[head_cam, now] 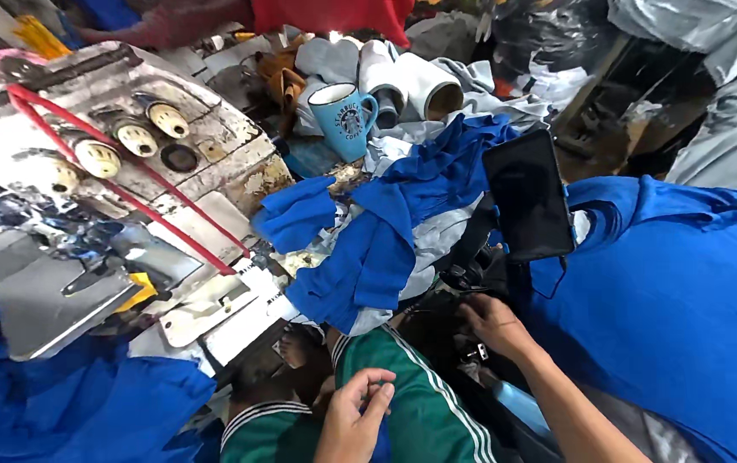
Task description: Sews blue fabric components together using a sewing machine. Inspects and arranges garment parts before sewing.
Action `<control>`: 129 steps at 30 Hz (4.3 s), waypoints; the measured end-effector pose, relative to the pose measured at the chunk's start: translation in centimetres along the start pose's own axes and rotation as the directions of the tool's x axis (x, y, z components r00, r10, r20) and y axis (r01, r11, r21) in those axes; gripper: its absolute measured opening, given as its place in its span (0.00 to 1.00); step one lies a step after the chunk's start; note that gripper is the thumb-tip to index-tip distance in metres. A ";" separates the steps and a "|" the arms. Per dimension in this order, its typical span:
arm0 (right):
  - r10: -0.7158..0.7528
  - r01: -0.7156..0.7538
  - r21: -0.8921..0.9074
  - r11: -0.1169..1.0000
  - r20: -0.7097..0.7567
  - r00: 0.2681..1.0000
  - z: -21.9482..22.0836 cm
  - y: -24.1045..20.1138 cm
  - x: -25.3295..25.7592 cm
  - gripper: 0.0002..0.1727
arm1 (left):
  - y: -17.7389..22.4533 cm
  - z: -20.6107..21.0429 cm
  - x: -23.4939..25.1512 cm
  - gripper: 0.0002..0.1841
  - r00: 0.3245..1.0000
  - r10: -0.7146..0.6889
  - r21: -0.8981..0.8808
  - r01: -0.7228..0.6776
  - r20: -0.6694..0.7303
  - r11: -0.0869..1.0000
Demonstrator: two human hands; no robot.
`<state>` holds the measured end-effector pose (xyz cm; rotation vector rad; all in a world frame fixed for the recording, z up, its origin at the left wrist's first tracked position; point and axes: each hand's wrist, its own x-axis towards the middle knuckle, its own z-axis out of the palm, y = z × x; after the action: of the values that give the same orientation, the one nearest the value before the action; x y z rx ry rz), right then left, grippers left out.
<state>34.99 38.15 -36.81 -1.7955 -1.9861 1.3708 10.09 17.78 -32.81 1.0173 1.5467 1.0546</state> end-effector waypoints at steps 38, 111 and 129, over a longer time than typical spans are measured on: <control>-0.240 0.310 -0.188 0.932 0.321 0.916 -3.1 -4.6 -9.6 0.29 | 2.7 -3.3 -1.8 0.09 0.977 0.120 -0.078 -0.136 -0.178 0.988; -0.662 0.563 0.377 0.736 0.226 0.714 9.2 -22.8 -9.6 0.10 | 7.8 -10.7 -5.8 0.09 0.817 0.311 0.308 -0.173 -0.485 0.935; -0.545 0.284 0.616 0.735 0.286 0.788 12.8 -23.0 -10.4 0.18 | 6.2 -8.6 -6.3 0.14 0.724 0.238 0.046 -0.275 -0.647 0.960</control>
<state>13.18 25.55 -23.86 -0.7408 -1.7455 2.0287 3.50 12.26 -23.91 0.8842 1.9396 1.7777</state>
